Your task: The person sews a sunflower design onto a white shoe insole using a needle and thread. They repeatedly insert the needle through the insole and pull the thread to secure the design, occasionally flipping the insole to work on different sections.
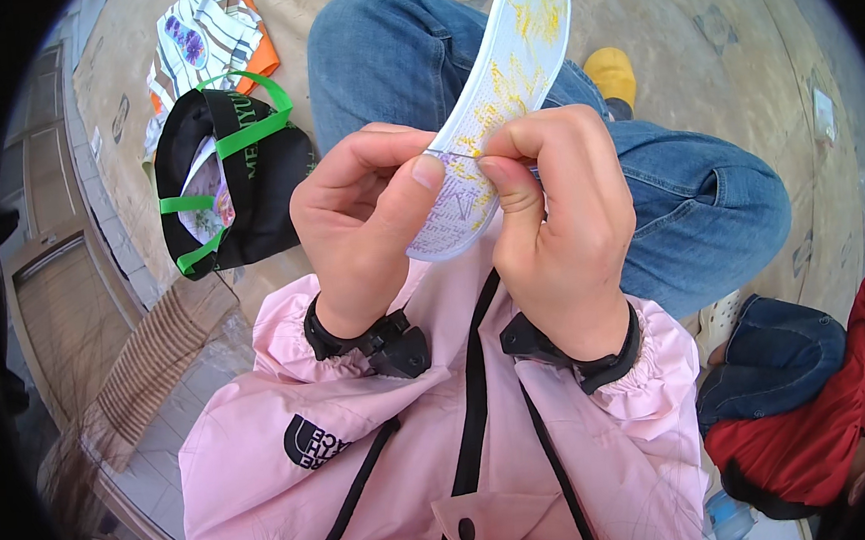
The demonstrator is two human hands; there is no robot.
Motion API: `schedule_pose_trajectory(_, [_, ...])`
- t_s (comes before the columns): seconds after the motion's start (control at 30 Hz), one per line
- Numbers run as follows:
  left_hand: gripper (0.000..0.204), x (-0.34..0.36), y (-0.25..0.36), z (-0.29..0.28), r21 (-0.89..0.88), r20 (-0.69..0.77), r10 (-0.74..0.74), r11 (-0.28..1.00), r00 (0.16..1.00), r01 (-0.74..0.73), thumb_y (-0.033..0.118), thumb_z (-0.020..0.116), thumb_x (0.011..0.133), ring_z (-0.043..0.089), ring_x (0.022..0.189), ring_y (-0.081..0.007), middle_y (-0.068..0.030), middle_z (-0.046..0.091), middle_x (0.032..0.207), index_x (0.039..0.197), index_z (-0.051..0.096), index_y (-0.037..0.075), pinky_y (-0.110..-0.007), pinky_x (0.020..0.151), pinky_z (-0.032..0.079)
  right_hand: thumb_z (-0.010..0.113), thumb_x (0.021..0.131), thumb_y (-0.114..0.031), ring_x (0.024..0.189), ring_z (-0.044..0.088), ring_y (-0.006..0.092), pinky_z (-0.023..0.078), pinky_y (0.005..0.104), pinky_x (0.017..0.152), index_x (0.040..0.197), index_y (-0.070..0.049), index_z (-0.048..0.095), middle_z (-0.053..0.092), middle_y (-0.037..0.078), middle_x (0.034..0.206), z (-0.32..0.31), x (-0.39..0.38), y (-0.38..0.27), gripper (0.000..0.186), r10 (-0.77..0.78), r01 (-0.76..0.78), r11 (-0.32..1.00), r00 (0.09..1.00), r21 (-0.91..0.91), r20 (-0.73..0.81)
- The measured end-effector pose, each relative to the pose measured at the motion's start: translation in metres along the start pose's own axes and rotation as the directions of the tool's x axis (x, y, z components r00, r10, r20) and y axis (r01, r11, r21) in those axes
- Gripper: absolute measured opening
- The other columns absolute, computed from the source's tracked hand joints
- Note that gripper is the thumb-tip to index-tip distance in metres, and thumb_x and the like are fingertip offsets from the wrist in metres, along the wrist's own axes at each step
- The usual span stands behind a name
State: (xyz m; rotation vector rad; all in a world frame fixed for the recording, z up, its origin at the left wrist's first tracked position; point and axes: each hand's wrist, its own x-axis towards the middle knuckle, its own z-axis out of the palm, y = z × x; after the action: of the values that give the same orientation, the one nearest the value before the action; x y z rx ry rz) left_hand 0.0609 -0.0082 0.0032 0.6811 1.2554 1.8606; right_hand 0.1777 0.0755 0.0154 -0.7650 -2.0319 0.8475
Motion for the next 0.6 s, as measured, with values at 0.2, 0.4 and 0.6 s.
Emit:
schedule_pose_trajectory(0.2, [0.017, 0.0, -0.003, 0.001, 0.054, 0.028, -0.015, 0.998, 0.999, 0.013, -0.001, 0.07, 0.085, 0.066, 0.084, -0.0111, -0.0088, 0.068, 0.095, 0.101, 0.066, -0.006, -0.023, 0.075, 0.054, 0.068, 0.079, 0.004, 0.072, 0.055, 0.0281, 0.044, 0.0347, 0.069, 0.085, -0.002, 0.057, 0.058, 0.009, 0.079, -0.001, 0.0, -0.001, 0.014, -0.106, 0.107, 0.993, 0.994, -0.042, 0.015])
schedule_pose_trajectory(0.4, [0.019, 0.003, 0.002, 0.001, 0.288, 0.051, 0.055, 0.955, 0.997, -0.068, -0.01, 0.068, 0.079, 0.064, 0.082, -0.0112, -0.0095, 0.069, 0.095, 0.098, 0.068, -0.006, -0.023, 0.072, 0.051, 0.071, 0.076, 0.005, 0.072, 0.058, 0.0262, 0.047, 0.0332, 0.064, 0.086, -0.002, 0.061, 0.06, 0.009, 0.08, 0.0, 0.004, -0.001, 0.016, -0.074, 0.074, 0.997, 0.997, 0.03, -0.006])
schedule_pose_trajectory(0.6, [0.018, 0.008, -0.013, 0.004, 0.403, 0.092, 0.287, 0.865, 0.954, -0.299, -0.006, 0.074, 0.07, 0.065, 0.07, -0.0116, -0.008, 0.069, 0.085, 0.087, 0.071, 0.0, -0.023, 0.061, 0.053, 0.069, 0.069, 0.012, 0.069, 0.057, 0.0259, 0.046, 0.0322, 0.058, 0.081, 0.0, 0.06, 0.059, 0.011, 0.081, 0.004, 0.003, 0.0, 0.019, -0.166, 0.165, 0.986, 0.983, -0.021, -0.076])
